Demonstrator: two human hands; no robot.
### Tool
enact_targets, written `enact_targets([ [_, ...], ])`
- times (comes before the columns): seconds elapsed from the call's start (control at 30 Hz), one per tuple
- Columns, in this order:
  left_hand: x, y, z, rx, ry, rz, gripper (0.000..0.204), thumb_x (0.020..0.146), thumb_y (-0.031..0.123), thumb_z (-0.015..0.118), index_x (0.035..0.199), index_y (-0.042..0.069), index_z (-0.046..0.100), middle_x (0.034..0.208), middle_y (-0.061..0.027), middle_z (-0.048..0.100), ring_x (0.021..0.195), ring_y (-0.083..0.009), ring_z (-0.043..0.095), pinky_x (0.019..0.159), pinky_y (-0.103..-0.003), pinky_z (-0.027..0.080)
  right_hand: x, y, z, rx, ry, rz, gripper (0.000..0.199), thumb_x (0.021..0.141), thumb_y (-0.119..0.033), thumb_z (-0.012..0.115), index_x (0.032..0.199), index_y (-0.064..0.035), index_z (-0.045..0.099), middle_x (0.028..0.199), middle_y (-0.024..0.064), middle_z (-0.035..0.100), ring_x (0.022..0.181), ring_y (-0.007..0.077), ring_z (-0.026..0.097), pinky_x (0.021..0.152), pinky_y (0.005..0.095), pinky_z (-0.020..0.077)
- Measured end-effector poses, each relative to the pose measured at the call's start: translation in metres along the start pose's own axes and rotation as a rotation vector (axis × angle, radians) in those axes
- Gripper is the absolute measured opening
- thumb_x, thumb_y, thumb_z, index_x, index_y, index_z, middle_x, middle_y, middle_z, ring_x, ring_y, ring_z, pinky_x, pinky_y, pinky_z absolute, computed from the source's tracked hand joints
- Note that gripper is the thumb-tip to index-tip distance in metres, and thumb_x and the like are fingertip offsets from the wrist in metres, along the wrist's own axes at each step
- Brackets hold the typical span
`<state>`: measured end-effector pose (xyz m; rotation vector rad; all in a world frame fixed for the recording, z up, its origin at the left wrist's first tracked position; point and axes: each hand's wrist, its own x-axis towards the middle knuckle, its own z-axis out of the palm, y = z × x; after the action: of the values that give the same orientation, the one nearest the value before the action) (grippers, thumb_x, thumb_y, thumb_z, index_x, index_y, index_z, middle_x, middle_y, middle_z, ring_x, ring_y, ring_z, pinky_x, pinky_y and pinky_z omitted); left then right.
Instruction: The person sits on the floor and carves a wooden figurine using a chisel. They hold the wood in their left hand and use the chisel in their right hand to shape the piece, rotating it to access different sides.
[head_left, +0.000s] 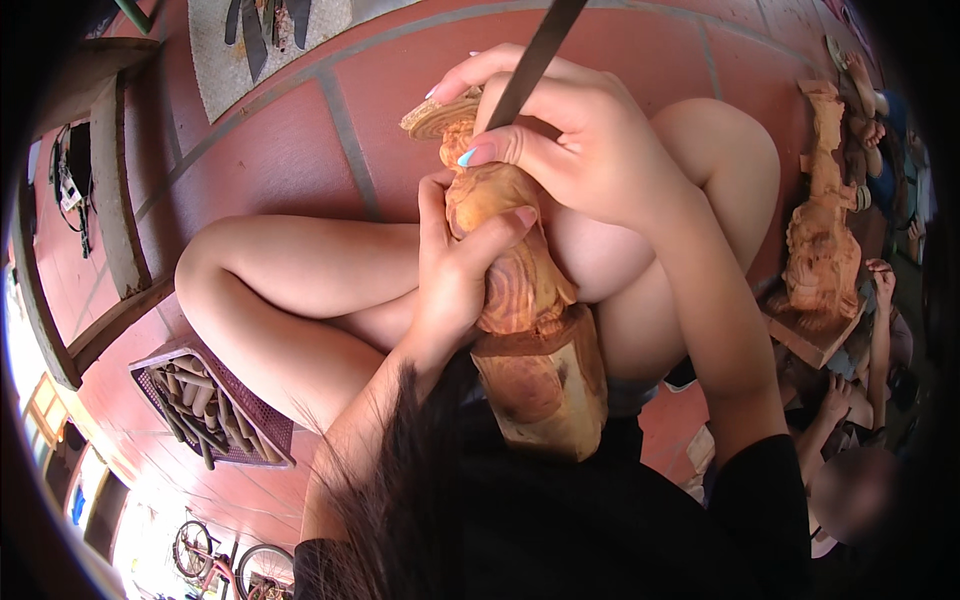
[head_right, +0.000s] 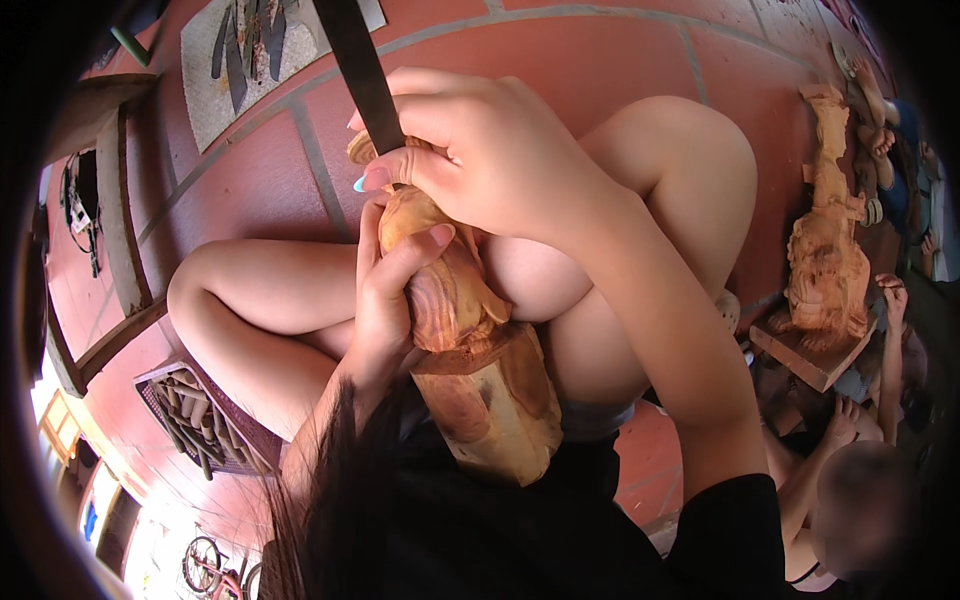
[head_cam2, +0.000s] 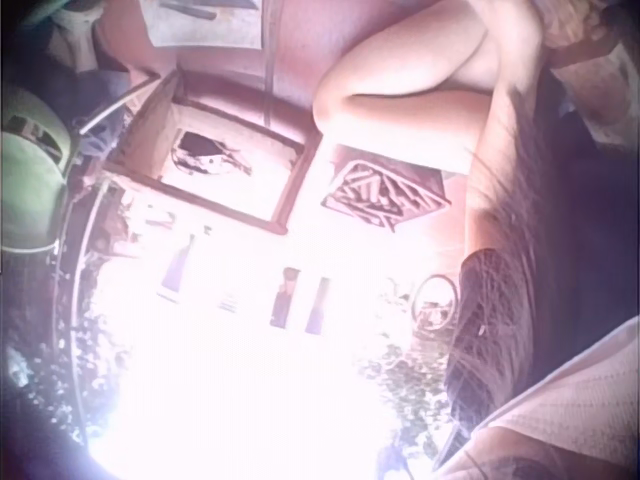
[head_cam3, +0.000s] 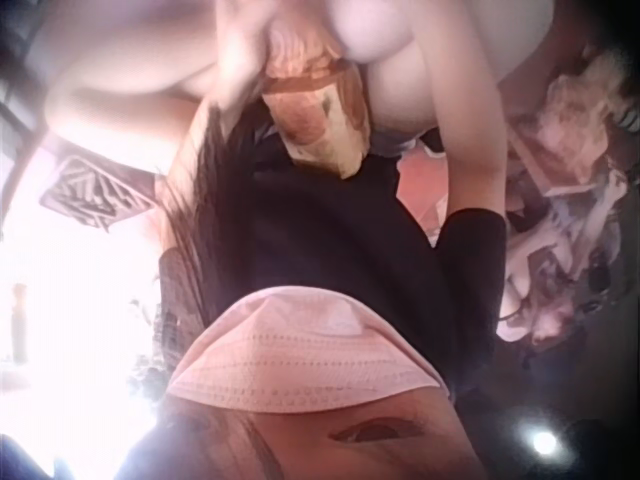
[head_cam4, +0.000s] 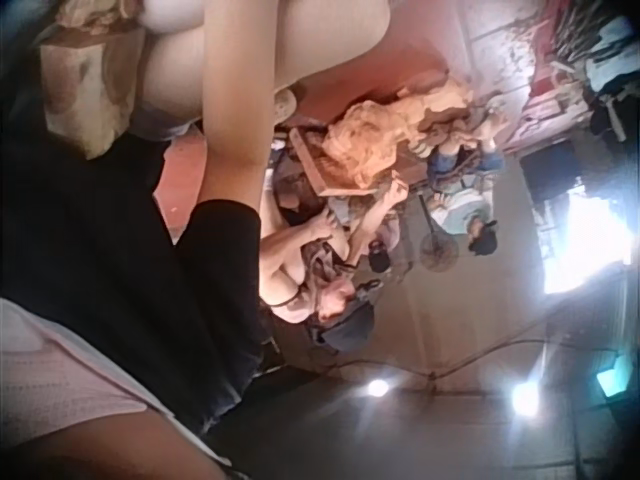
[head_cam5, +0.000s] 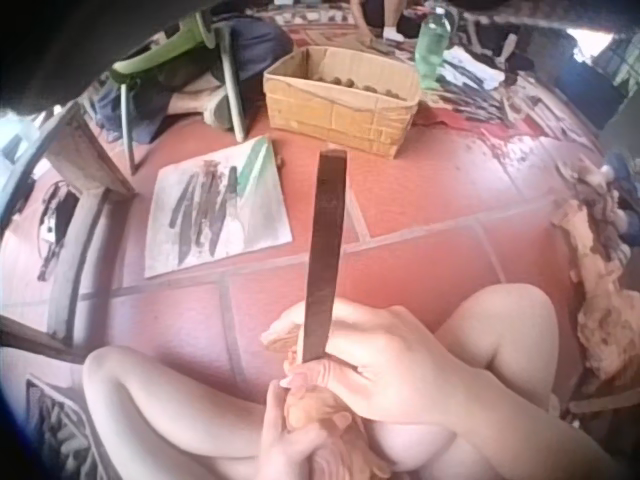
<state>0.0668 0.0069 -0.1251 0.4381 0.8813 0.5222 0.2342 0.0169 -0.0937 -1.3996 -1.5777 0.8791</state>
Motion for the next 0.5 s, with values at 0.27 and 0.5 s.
enact_targets([
  [0.27, 0.0016, -0.0007, -0.0025, 0.009, -0.02, 0.002, 0.051, 0.08, -0.001, 0.069, 0.118, 0.001, 0.035, 0.104, -0.0157, 0.058, 0.09, -0.0214, 0.063, 0.079, -0.034, 0.055, -0.0027, 0.0024, 0.0001, 0.014, 0.032, -0.022, 0.006, 0.082, 0.001, 0.067, 0.08, 0.0016, 0.062, 0.109, 0.0113, 0.067, 0.098, 0.0241, 0.066, 0.082, 0.0331, 0.0532],
  [0.5, 0.0014, 0.0018, -0.0006, -0.007, -0.032, -0.025, 0.052, 0.08, -0.001, 0.07, 0.118, 0.002, 0.035, 0.104, -0.0147, 0.058, 0.09, -0.0212, 0.063, 0.08, -0.034, 0.054, -0.0038, 0.0042, 0.0023, -0.013, 0.065, -0.052, 0.007, 0.083, -0.001, 0.067, 0.079, 0.0018, 0.062, 0.11, 0.0118, 0.067, 0.102, 0.0243, 0.065, 0.083, 0.0327, 0.0523],
])
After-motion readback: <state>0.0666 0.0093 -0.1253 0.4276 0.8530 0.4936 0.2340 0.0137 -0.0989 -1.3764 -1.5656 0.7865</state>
